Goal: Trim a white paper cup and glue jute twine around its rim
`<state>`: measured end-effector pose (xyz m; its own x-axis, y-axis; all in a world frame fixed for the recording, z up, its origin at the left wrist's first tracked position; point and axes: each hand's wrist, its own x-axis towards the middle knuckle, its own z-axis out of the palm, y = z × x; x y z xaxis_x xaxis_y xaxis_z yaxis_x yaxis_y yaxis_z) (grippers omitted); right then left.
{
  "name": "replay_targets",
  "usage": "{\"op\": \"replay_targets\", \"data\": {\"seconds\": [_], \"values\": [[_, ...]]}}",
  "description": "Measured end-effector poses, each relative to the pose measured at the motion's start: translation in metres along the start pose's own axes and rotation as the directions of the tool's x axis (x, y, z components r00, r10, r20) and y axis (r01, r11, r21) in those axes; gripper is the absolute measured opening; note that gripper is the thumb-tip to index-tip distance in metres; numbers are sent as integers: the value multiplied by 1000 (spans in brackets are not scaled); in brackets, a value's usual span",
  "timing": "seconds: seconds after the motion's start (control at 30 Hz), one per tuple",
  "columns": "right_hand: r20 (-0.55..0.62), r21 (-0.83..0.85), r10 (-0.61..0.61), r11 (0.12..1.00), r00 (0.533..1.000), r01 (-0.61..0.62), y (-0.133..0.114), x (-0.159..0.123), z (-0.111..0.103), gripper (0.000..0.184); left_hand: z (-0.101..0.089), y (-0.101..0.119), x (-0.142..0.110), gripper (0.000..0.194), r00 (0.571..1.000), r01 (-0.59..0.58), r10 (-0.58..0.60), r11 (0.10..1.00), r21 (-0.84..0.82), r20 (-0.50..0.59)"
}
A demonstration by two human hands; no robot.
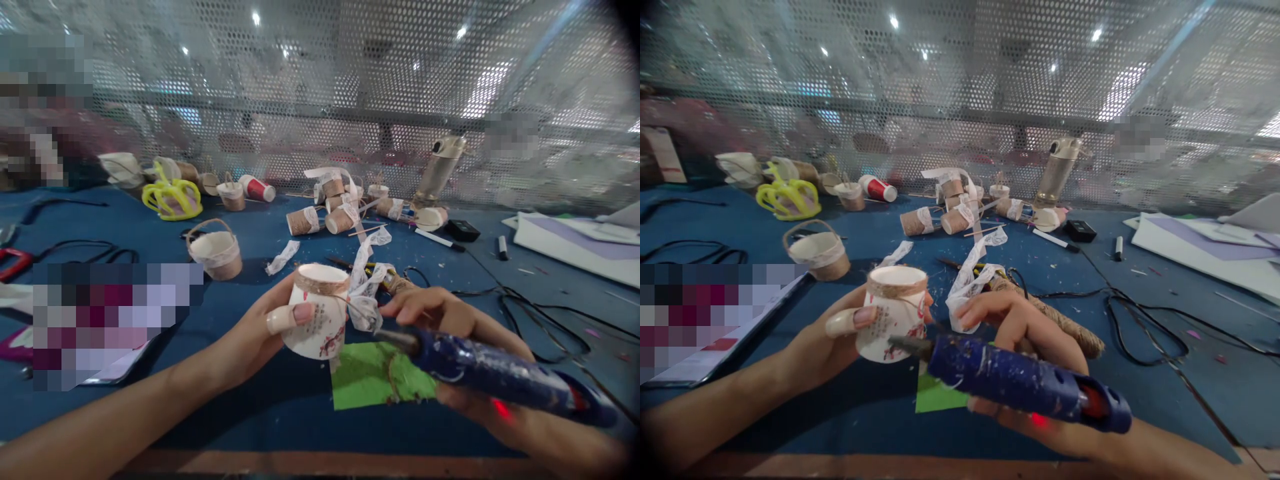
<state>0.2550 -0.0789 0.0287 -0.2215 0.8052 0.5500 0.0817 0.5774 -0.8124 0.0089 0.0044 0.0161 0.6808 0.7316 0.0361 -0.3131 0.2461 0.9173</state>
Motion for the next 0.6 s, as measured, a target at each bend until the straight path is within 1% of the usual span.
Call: {"op": "replay_targets", "data": {"seconds": [0.1,0.17,0.2,0.3,0.43,0.6], "values": [[-171,-60,-28,998,985,18,7,-2,-5,16,-2,1,-3,45,998,-19,19,1000,-6,53],[-231,-109,-32,994,972,7,11,-3,-6,16,-3,1,-5,47,996,-28,29,1000,-7,79],[-230,-131,-30,991,973,0,13,-4,-7,16,-3,1,-6,48,996,-28,29,1000,-5,83],[-168,-169,-8,985,986,-21,18,-5,-7,19,-4,1,-9,49,998,-13,12,1000,4,68],[-102,-198,-7,980,995,-13,23,-8,-10,21,-3,2,-10,50,998,-11,10,1000,21,61],[-70,-250,-17,968,997,-2,26,-11,-13,21,-3,4,-8,49,998,-16,12,998,59,58]]}}
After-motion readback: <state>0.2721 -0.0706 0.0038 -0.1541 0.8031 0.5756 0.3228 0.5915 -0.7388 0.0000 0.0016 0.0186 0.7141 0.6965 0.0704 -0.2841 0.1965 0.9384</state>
